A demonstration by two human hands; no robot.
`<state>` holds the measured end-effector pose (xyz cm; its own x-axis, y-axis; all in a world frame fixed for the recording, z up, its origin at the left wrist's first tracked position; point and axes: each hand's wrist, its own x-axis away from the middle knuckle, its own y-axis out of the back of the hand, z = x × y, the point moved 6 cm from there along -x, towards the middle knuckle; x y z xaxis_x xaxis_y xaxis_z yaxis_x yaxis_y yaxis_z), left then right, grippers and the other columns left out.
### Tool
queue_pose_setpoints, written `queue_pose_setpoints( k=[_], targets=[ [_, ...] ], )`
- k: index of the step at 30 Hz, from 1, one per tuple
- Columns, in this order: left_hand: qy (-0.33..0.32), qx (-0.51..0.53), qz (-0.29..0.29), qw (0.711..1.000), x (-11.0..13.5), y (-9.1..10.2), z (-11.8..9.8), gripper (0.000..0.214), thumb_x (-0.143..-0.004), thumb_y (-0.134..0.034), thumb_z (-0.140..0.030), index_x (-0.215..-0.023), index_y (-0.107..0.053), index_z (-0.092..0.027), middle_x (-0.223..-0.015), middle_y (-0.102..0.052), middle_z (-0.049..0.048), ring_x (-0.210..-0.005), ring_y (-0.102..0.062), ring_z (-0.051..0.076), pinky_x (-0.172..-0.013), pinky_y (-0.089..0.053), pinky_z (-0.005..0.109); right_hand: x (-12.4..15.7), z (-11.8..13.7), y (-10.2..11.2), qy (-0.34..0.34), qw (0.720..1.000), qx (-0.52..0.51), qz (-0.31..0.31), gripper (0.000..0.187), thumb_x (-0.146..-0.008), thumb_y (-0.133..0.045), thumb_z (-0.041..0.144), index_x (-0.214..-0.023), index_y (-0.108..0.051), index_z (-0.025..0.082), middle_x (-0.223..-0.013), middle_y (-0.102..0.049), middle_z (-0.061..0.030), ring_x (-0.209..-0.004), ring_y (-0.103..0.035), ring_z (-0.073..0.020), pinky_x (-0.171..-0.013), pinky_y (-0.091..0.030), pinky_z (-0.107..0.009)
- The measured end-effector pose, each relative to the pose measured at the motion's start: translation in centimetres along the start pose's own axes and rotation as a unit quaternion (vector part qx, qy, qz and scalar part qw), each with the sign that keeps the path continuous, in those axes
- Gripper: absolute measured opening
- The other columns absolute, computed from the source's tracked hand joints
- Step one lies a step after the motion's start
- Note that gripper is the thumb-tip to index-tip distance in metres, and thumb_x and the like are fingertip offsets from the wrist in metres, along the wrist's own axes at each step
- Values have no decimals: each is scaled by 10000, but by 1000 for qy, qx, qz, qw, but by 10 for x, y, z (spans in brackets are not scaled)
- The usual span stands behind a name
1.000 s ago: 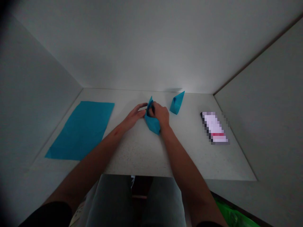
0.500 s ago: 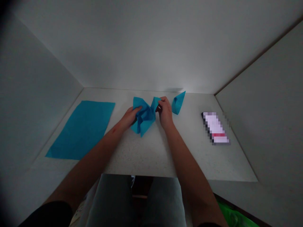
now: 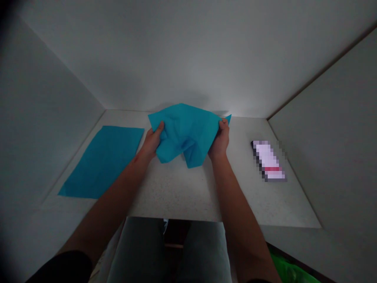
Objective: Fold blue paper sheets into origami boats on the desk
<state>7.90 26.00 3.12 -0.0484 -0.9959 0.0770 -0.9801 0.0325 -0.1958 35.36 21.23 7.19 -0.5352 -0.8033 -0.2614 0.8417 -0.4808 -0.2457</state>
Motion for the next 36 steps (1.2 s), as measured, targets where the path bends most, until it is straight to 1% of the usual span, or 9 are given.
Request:
queue_pose_setpoints(
  k=[5, 11, 15, 17, 20, 25, 28, 31, 36],
  targets=[
    [-49, -85, 11, 995, -5, 9, -7, 566, -970, -670, -678, -1263, -745, -199, -1272, -803, 123, -1244, -740, 320, -1091, -600, 465, 1, 14, 8, 40, 998, -30, -48, 424, -986, -536, 668, -897, -460, 261, -832, -424, 33, -810, -539, -179, -801, -500, -322],
    [-133, -229, -7, 964, 1, 8, -17, 452, -993, -656, -603, -1105, -790, -186, -1193, -825, 116, -1186, -755, 322, -1119, -571, 470, 25, 49, 21, 100, 975, 176, -94, 469, -1001, -548, 725, -978, -496, 260, -889, -461, 26, -839, -509, -181, -788, -458, -325],
    [-113, -218, 15, 969, 18, -1, -20, 437, -1001, -640, -581, -1100, -793, -184, -1184, -829, 111, -1165, -760, 316, -1091, -589, 464, 59, 57, 43, 56, 976, 178, -116, 568, -969, -541, 822, -1050, -494, 261, -882, -514, 23, -787, -535, -178, -698, -455, -316],
    [-97, -204, 20, 974, 34, -5, -22, 448, -1002, -633, -586, -1104, -792, -180, -1189, -828, 113, -1159, -761, 316, -1069, -603, 460, 82, 50, 51, -15, 988, 130, -85, 618, -901, -607, 855, -1071, -505, 270, -882, -576, 30, -724, -559, -165, -640, -467, -300],
    [-75, -185, 24, 980, 62, -8, -26, 474, -1004, -626, -595, -1153, -782, -173, -1227, -819, 117, -1173, -758, 316, -1073, -602, 465, 125, 37, 50, -111, 988, 97, 35, 675, -716, -893, 714, -1117, -586, 266, -892, -690, 12, -796, -665, -194, -710, -554, -326],
    [-35, -167, 13, 985, 101, 7, -28, 516, -1008, -607, -603, -1222, -766, -160, -1287, -798, 141, -1218, -745, 327, -1097, -590, 479, 178, 30, 53, -204, 975, 52, 74, 642, -763, -868, 678, -1179, -594, 274, -927, -784, -33, -821, -717, -233, -736, -581, -357],
    [-28, -187, 8, 982, 115, 25, -30, 539, -1023, -574, -594, -1305, -740, -166, -1310, -788, 144, -1245, -735, 320, -1108, -583, 480, 187, 39, 64, -191, 974, 89, 83, 676, -817, -774, 738, -1259, -569, 270, -874, -761, -26, -729, -674, -223, -642, -540, -330],
    [-20, -265, 15, 964, 122, 41, -35, 491, -1027, -559, -563, -1258, -762, -181, -1282, -799, 132, -1213, -743, 330, -1090, -588, 484, 184, 56, 88, -139, 974, 168, 63, 717, -907, -639, 753, -1410, -522, 256, -873, -732, -19, -655, -613, -200, -577, -484, -304],
    [-25, -463, 62, 884, 122, 49, -48, 351, -1033, -557, -421, -1159, -779, -180, -1175, -811, 131, -1125, -752, 327, -1039, -586, 457, 171, 71, 116, -75, 923, 359, 115, 624, -1001, -534, 591, -1505, -538, 224, -914, -726, -51, -724, -665, -234, -676, -528, -347]
  ],
)
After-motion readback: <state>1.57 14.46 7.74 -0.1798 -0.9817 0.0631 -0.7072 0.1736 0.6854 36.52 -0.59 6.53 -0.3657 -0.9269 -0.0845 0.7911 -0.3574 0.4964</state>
